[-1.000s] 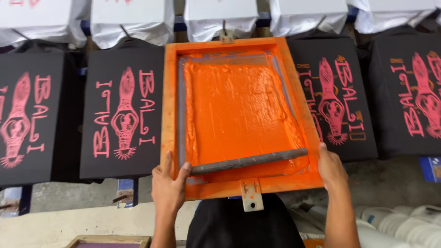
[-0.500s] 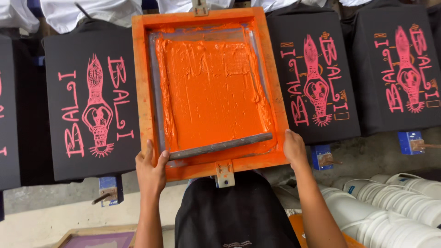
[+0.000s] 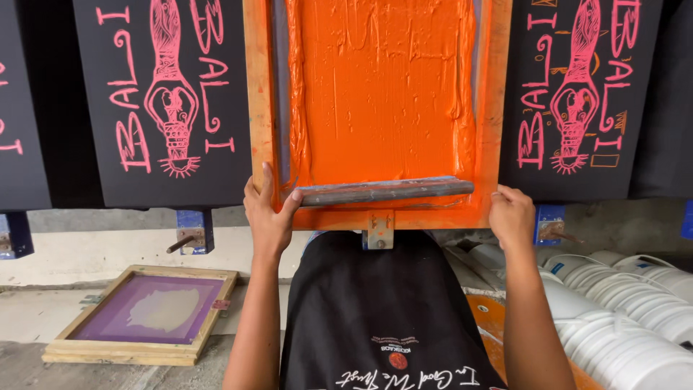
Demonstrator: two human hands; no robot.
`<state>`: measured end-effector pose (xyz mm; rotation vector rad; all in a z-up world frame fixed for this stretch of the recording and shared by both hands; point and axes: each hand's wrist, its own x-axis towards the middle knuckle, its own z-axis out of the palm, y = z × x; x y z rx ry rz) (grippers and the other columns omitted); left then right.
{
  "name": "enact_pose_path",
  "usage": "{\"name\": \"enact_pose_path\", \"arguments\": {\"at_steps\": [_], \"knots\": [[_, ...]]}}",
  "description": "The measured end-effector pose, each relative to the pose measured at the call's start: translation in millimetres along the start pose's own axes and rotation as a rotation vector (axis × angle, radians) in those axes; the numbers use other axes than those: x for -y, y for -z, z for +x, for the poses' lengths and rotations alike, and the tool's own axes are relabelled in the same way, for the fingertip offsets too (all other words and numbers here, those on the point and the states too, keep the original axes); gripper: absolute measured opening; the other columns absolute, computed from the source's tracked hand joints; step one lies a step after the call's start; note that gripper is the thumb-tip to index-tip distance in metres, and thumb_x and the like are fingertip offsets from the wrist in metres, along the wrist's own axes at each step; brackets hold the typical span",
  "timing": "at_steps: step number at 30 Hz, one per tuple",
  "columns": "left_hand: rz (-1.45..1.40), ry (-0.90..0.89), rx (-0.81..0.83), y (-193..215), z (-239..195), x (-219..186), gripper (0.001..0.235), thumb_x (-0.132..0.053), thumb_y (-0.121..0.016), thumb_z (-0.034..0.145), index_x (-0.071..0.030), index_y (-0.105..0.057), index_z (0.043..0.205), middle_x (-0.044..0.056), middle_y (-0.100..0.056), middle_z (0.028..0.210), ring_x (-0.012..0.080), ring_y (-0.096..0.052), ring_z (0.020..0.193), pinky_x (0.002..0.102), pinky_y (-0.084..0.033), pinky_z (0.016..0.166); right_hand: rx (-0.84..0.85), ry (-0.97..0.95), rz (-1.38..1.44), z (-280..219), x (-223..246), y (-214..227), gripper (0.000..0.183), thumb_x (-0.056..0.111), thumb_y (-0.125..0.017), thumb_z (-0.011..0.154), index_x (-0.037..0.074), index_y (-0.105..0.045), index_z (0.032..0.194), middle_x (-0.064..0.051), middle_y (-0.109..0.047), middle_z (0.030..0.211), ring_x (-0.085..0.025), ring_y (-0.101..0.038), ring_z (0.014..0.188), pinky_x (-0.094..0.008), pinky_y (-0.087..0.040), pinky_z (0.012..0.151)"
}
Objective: The person performs screen printing on a series of t-shirts using a wooden frame and a squeegee. They apply orange ink to the screen, pull it across to transfer the design onto the shirts, and periodically add more ink from a container.
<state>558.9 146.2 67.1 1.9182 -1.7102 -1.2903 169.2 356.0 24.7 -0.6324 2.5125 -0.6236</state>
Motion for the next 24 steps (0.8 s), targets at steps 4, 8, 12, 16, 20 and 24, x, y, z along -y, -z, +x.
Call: {"name": "enact_pose_path", "arguments": {"at_steps": [4,8,12,16,20,24], "knots": [[0.01,-0.048,0.001,-5,9,16,0.096,-0.067,-0.066,0.079,-0.023,-0.041,0.16,0.032,-0.037,0.155,0.0538,-0.039,0.14,0.056,-0.027,0.118,-0.037,-0.009,-0.047,6,-17,-12,0.031,0.014,-0.06,0.095,-0.003,-0.076,0.116,-0.029,-0.069,0.118,-0.048,-0.058,0.121,-0.053,-0.046,0.104],[0.088,0.065,0.004,-9,3,26,0.091,-0.073,-0.06,0.08,-0.036,-0.04,0.16,0.016,-0.035,0.159,0.042,-0.028,0.143,0.054,-0.024,0.115,0.004,-0.09,-0.033,8,-17,-11,0.033,0.017,-0.062,0.091,0.006,-0.079,0.118,-0.017,-0.074,0.114,-0.038,-0.065,0.116,-0.046,-0.051,0.1],[0.059,0.148,-0.043,-13,3,30,0.091,-0.077,-0.06,0.08,-0.041,-0.039,0.161,0.011,-0.034,0.161,0.0366,-0.02,0.143,0.057,-0.018,0.114,0.028,-0.162,-0.025,-3,8,-1,0.034,0.019,-0.062,0.093,0.006,-0.078,0.12,-0.016,-0.074,0.109,-0.036,-0.068,0.11,-0.043,-0.056,0.091],[-0.081,0.085,-0.188,-22,-16,10,0.063,-0.046,-0.068,0.086,-0.025,-0.06,0.145,0.007,-0.034,0.157,0.0322,-0.031,0.134,0.051,-0.034,0.113,0.136,-0.253,-0.029,-2,23,2,0.032,0.024,-0.054,0.098,0.009,-0.077,0.116,-0.007,-0.068,0.115,-0.025,-0.069,0.107,-0.037,-0.049,0.088],[-0.037,-0.128,-0.322,-40,-4,37,0.076,-0.052,-0.063,0.088,-0.023,-0.045,0.156,0.017,-0.034,0.146,0.0352,-0.032,0.131,0.052,-0.028,0.116,0.063,-0.111,-0.092,1,13,-4,0.027,0.022,-0.053,0.094,0.007,-0.075,0.099,-0.013,-0.065,0.096,-0.031,-0.065,0.091,-0.041,-0.045,0.085],[0.009,-0.145,-0.35,-42,-4,35,0.083,-0.061,-0.056,0.089,-0.021,-0.039,0.16,0.017,-0.036,0.145,0.0352,-0.035,0.132,0.053,-0.025,0.113,-0.163,0.352,0.193,-30,43,6,0.033,0.007,-0.05,0.098,0.0,-0.072,0.12,-0.017,-0.059,0.117,-0.029,-0.064,0.105,-0.039,-0.058,0.093]]}}
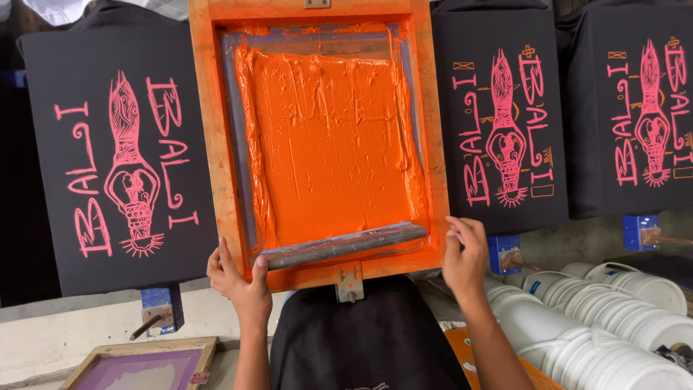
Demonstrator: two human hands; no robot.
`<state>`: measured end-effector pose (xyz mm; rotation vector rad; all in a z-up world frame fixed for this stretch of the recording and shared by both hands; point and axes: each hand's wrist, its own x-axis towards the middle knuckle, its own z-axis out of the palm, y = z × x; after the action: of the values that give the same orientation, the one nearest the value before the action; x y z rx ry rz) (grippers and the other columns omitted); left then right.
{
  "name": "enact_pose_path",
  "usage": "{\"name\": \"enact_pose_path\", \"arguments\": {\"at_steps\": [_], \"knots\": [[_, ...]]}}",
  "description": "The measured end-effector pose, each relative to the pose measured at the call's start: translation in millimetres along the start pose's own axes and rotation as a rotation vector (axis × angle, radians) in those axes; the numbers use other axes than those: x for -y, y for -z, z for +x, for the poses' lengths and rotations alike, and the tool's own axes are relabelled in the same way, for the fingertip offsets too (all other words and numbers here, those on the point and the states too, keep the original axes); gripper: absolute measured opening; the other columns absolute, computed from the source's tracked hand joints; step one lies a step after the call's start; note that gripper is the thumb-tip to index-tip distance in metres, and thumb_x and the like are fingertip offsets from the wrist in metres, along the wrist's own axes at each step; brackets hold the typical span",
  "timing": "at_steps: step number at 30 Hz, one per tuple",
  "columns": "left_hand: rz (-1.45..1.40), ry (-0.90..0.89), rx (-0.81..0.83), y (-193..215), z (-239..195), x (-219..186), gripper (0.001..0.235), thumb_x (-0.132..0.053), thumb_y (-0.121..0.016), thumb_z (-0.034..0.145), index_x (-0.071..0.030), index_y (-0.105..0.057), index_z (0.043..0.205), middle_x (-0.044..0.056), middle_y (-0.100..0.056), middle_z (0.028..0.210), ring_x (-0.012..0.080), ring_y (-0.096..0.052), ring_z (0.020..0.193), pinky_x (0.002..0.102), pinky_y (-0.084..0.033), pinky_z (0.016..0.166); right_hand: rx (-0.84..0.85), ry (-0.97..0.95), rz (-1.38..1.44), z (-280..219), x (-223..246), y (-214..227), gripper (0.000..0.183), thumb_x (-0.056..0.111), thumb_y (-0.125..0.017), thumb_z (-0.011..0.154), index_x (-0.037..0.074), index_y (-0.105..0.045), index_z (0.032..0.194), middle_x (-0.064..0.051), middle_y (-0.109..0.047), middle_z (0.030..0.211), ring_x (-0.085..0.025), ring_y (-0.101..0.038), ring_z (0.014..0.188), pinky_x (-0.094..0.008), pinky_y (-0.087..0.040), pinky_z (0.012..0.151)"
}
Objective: The person performs screen printing on a series of t-shirts using a wooden frame and a squeegee. They apply orange ink to the screen, pull it across to transfer the design onto the shirts, and periodically add more ink from a container.
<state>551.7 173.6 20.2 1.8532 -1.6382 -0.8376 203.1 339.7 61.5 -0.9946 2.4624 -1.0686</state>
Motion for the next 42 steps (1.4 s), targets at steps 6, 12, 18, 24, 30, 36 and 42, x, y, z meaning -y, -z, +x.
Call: {"name": "enact_pose_path", "arguments": {"at_steps": [6,12,18,24,30,36,42], "knots": [[-0.063,0.102,0.04,17,-4,-32,0.089,-0.06,-0.058,0.085,-0.018,-0.033,0.16,0.02,-0.03,0.153,0.0401,-0.03,0.139,0.057,-0.021,0.117,0.372,0.368,-0.042,-12,55,-21,0.061,0.032,-0.076,0.086,0.014,-0.052,0.139,-0.019,-0.032,0.156,-0.04,-0.033,0.148,-0.06,-0.033,0.12],[0.004,-0.58,0.081,24,-11,-37,0.033,-0.028,-0.07,0.093,-0.011,-0.063,0.121,0.007,-0.069,0.124,0.0342,-0.041,0.143,0.044,-0.026,0.12,0.257,0.446,-0.017,-2,31,-46,0.043,0.013,-0.079,0.086,0.011,-0.053,0.12,-0.016,-0.049,0.136,-0.04,-0.046,0.14,-0.058,-0.041,0.118],[0.034,-0.651,0.069,18,-4,-18,0.036,0.006,-0.066,0.087,-0.014,-0.064,0.117,0.008,-0.07,0.122,0.0251,-0.069,0.108,0.037,-0.035,0.095,0.218,0.487,-0.064,0,16,-51,0.052,0.001,-0.083,0.074,0.007,-0.053,0.117,-0.013,-0.06,0.117,-0.029,-0.066,0.117,-0.058,-0.036,0.121],[0.021,-0.655,0.07,12,9,-26,0.039,0.009,-0.061,0.087,-0.015,-0.061,0.118,0.009,-0.071,0.116,0.0264,-0.069,0.103,0.039,-0.035,0.093,0.229,0.486,-0.098,6,11,-53,0.063,0.001,-0.084,0.068,0.01,-0.05,0.121,-0.011,-0.063,0.12,-0.026,-0.064,0.114,-0.047,-0.04,0.106],[0.052,-0.635,-0.014,3,2,-15,0.028,0.004,-0.059,0.092,-0.016,-0.063,0.111,0.009,-0.073,0.111,0.0247,-0.069,0.096,0.037,-0.034,0.089,0.214,0.484,-0.092,6,5,-54,0.055,0.001,-0.078,0.067,0.016,-0.053,0.114,-0.006,-0.065,0.116,-0.023,-0.069,0.113,-0.046,-0.037,0.101],[0.049,-0.644,-0.011,0,-3,-4,0.045,0.012,-0.055,0.088,-0.019,-0.06,0.12,0.009,-0.071,0.115,0.0277,-0.068,0.1,0.041,-0.036,0.087,0.196,0.482,-0.079,7,8,-54,0.05,-0.002,-0.073,0.066,0.014,-0.056,0.11,-0.006,-0.066,0.114,-0.023,-0.07,0.11,-0.047,-0.037,0.1],[0.04,-0.65,-0.027,-1,-7,-1,0.049,0.012,-0.052,0.084,-0.019,-0.059,0.121,0.008,-0.071,0.118,0.0263,-0.069,0.103,0.039,-0.035,0.09,0.185,0.472,-0.073,5,8,-53,0.047,-0.001,-0.075,0.068,0.015,-0.058,0.109,-0.005,-0.066,0.114,-0.023,-0.07,0.111,-0.047,-0.037,0.102]]}}
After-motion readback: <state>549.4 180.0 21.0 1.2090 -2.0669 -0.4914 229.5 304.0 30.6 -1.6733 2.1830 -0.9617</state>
